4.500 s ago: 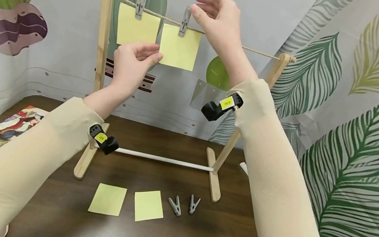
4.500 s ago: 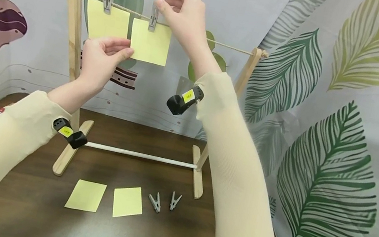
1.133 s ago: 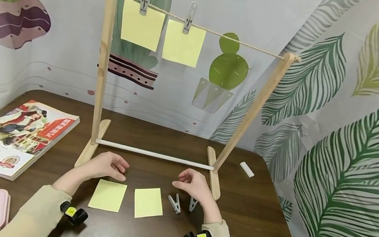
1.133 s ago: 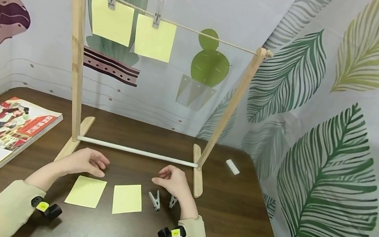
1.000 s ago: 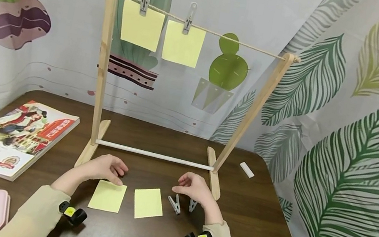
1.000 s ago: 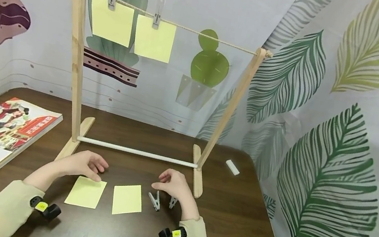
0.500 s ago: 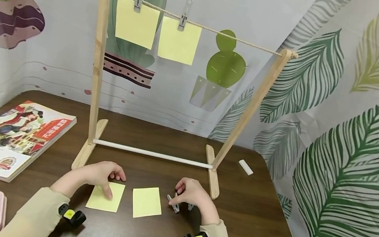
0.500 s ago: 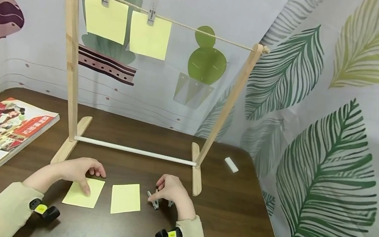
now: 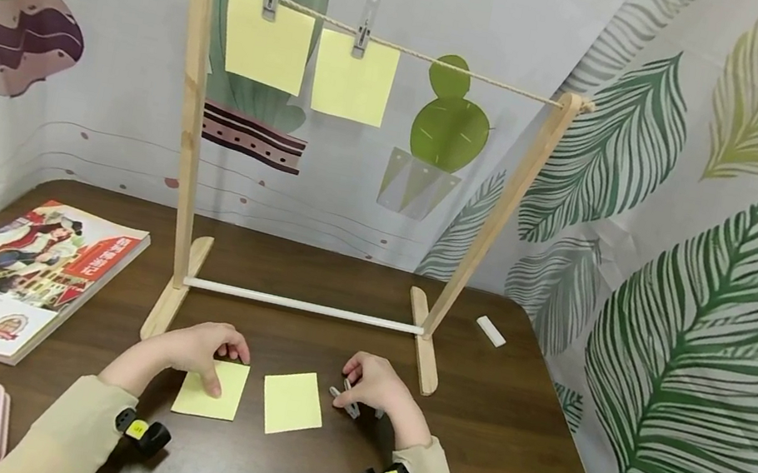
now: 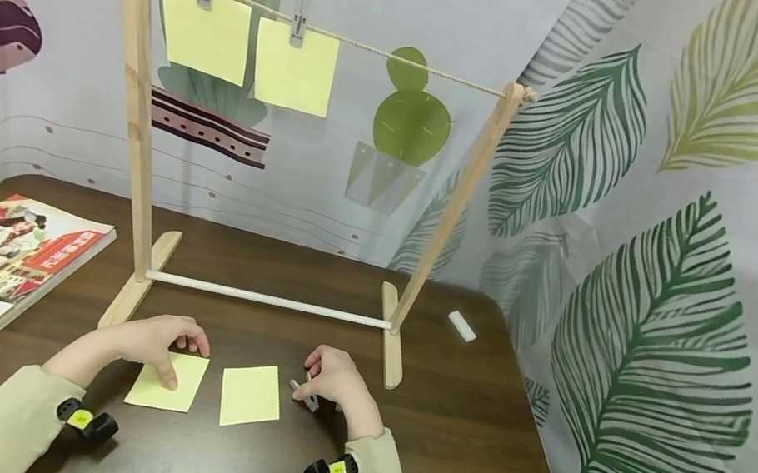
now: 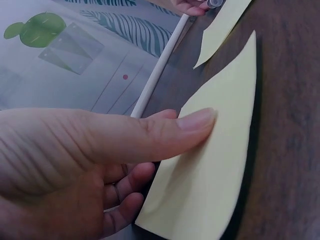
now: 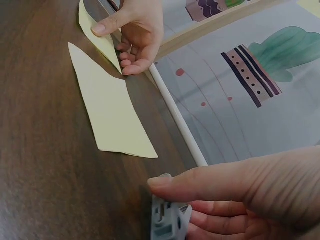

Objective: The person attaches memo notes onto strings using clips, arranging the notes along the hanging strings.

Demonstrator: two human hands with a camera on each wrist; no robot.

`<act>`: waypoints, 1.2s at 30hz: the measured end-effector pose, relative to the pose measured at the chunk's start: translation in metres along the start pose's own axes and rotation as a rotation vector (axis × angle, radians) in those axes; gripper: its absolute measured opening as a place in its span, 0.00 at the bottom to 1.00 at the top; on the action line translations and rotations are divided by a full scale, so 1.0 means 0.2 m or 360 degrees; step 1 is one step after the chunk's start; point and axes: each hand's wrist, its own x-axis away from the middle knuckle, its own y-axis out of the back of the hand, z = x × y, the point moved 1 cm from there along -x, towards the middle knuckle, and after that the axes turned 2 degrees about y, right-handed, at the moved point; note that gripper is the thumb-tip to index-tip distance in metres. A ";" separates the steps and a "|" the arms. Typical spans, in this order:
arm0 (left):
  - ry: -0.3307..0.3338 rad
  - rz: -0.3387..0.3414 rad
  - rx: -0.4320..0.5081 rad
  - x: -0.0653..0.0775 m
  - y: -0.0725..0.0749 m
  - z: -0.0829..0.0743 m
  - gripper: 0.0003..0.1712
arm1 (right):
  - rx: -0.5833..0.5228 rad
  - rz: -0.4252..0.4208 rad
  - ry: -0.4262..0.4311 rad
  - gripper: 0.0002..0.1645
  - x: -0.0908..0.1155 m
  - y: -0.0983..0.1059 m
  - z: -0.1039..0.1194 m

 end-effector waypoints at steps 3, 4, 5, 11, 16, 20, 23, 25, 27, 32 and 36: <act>-0.0001 0.0002 0.0001 0.00 0.00 0.00 0.30 | -0.0021 -0.0042 0.0005 0.24 -0.01 0.00 0.00; -0.0001 0.0001 0.0001 0.00 0.00 0.00 0.30 | -0.0029 -0.0056 0.0007 0.24 -0.01 -0.01 0.00; -0.0002 -0.0001 -0.0005 0.00 0.00 0.00 0.30 | -0.0033 -0.0067 0.0009 0.24 -0.01 -0.01 0.00; -0.0006 -0.0011 -0.0064 0.00 -0.01 -0.02 0.30 | -0.0028 -0.0072 -0.0027 0.24 0.00 -0.01 -0.01; 0.0015 -0.0036 -0.0108 -0.01 -0.02 -0.02 0.28 | -0.0023 -0.0075 -0.0057 0.24 0.00 -0.02 -0.01; -0.0011 -0.0046 -0.0118 -0.01 -0.01 -0.02 0.28 | -0.0010 -0.0069 -0.0084 0.24 0.00 -0.02 0.00; -0.0025 -0.0046 -0.0090 -0.01 -0.01 -0.02 0.28 | 0.0002 -0.0079 -0.0074 0.24 0.00 -0.03 0.00; -0.0017 -0.0045 -0.0074 -0.01 -0.01 -0.02 0.28 | 0.0007 -0.0094 -0.0059 0.23 0.00 -0.03 0.01; 0.0006 -0.0043 -0.0057 -0.01 -0.01 -0.02 0.29 | 0.0007 -0.0103 -0.0048 0.22 0.01 -0.03 0.01; 0.0037 -0.0044 -0.0038 -0.01 -0.02 -0.02 0.31 | 0.0025 -0.0100 -0.0031 0.21 0.00 -0.03 0.01; 0.0034 -0.0056 -0.0047 -0.01 -0.01 -0.03 0.31 | 0.0017 -0.0102 -0.0005 0.20 0.00 -0.02 0.01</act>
